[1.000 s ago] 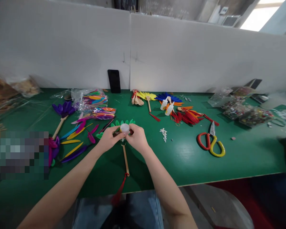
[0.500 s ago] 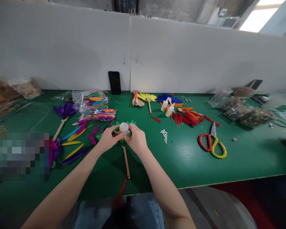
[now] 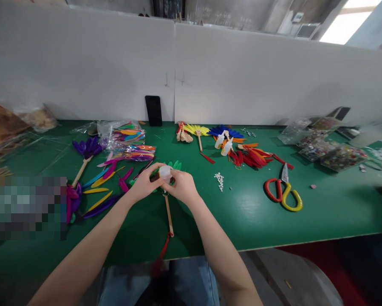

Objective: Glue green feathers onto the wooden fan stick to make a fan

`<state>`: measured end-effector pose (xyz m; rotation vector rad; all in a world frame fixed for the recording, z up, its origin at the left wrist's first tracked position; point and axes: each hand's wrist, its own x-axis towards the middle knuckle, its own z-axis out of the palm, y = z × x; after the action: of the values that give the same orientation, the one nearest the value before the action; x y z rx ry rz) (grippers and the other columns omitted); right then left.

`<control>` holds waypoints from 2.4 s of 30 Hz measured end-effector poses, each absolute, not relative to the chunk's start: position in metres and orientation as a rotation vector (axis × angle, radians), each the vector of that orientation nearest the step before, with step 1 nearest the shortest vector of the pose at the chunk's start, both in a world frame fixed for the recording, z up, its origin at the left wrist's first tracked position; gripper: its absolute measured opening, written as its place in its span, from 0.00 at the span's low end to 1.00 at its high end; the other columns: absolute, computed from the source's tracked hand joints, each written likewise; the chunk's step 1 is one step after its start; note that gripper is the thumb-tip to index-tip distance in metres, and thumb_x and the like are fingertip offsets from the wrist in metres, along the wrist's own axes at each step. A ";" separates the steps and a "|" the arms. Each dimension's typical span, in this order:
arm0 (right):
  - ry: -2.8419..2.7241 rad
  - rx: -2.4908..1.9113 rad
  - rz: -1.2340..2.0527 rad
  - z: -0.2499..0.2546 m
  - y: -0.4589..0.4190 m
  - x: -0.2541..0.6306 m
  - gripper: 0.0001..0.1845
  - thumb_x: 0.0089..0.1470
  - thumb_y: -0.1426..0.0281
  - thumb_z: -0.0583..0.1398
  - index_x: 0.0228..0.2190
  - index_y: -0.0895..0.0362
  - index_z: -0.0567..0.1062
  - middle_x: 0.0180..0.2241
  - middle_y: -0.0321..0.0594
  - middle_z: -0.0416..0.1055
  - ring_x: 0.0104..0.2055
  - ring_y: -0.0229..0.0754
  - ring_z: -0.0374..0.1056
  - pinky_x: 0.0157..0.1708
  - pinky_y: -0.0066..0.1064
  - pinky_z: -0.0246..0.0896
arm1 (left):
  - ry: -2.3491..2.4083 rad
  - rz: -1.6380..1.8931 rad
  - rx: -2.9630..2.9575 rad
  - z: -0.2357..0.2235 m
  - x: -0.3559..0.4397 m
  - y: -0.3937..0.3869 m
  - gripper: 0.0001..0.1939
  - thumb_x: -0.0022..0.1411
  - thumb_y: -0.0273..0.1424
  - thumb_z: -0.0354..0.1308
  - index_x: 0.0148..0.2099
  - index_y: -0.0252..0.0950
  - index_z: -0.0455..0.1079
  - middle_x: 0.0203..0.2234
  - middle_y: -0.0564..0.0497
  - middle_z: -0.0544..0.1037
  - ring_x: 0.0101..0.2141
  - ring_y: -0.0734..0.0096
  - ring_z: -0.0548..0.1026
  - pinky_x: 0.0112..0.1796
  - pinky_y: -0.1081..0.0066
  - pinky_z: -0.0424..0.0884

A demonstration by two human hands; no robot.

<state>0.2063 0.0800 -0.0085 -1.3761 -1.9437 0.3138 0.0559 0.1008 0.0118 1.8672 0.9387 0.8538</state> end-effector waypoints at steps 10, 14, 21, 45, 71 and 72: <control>-2.025 -1.205 0.403 -0.014 0.080 0.209 0.09 0.46 0.67 0.55 0.19 0.57 0.63 0.20 0.34 0.59 0.22 0.35 0.55 0.22 0.25 0.44 | 0.911 0.763 2.191 0.010 0.047 0.107 0.18 0.51 0.40 0.60 0.42 0.37 0.66 0.33 0.51 0.64 0.31 0.70 0.65 0.27 0.75 0.62; -2.062 -1.201 0.448 -0.014 0.081 0.210 0.08 0.46 0.70 0.55 0.19 0.57 0.63 0.20 0.34 0.60 0.23 0.35 0.57 0.23 0.25 0.46 | 1.023 0.793 2.310 0.006 0.050 0.105 0.12 0.53 0.36 0.57 0.26 0.35 0.60 0.23 0.56 0.57 0.23 0.76 0.60 0.24 0.75 0.54; -2.046 -1.178 0.484 -0.012 0.081 0.212 0.08 0.45 0.72 0.55 0.18 0.56 0.61 0.20 0.33 0.59 0.23 0.35 0.56 0.23 0.25 0.47 | 0.944 0.960 2.192 0.001 0.059 0.101 0.11 0.52 0.33 0.55 0.22 0.35 0.58 0.21 0.56 0.55 0.22 0.77 0.58 0.22 0.75 0.53; -2.031 -1.255 0.362 -0.002 0.078 0.210 0.06 0.42 0.75 0.53 0.21 0.54 0.57 0.23 0.32 0.55 0.22 0.35 0.52 0.21 0.25 0.44 | 1.040 0.858 2.374 0.002 0.053 0.104 0.13 0.56 0.38 0.53 0.25 0.35 0.59 0.22 0.56 0.58 0.23 0.76 0.60 0.23 0.75 0.54; -1.893 -1.332 0.520 -0.004 0.079 0.215 0.14 0.48 0.62 0.60 0.23 0.55 0.60 0.20 0.31 0.59 0.22 0.35 0.54 0.21 0.25 0.46 | 1.054 0.639 2.322 0.005 0.043 0.111 0.18 0.55 0.44 0.56 0.41 0.37 0.65 0.34 0.52 0.66 0.34 0.68 0.68 0.34 0.71 0.64; -1.907 -1.339 0.505 -0.003 0.079 0.215 0.14 0.48 0.62 0.60 0.24 0.55 0.60 0.20 0.31 0.60 0.21 0.35 0.54 0.21 0.25 0.46 | 1.051 0.636 2.320 0.005 0.043 0.111 0.18 0.55 0.44 0.56 0.42 0.37 0.65 0.34 0.52 0.66 0.34 0.68 0.68 0.35 0.71 0.64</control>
<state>0.2154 0.0791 -0.0034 -1.3392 -1.9066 0.5053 0.0426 0.1112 0.0050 2.3199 1.0507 0.6357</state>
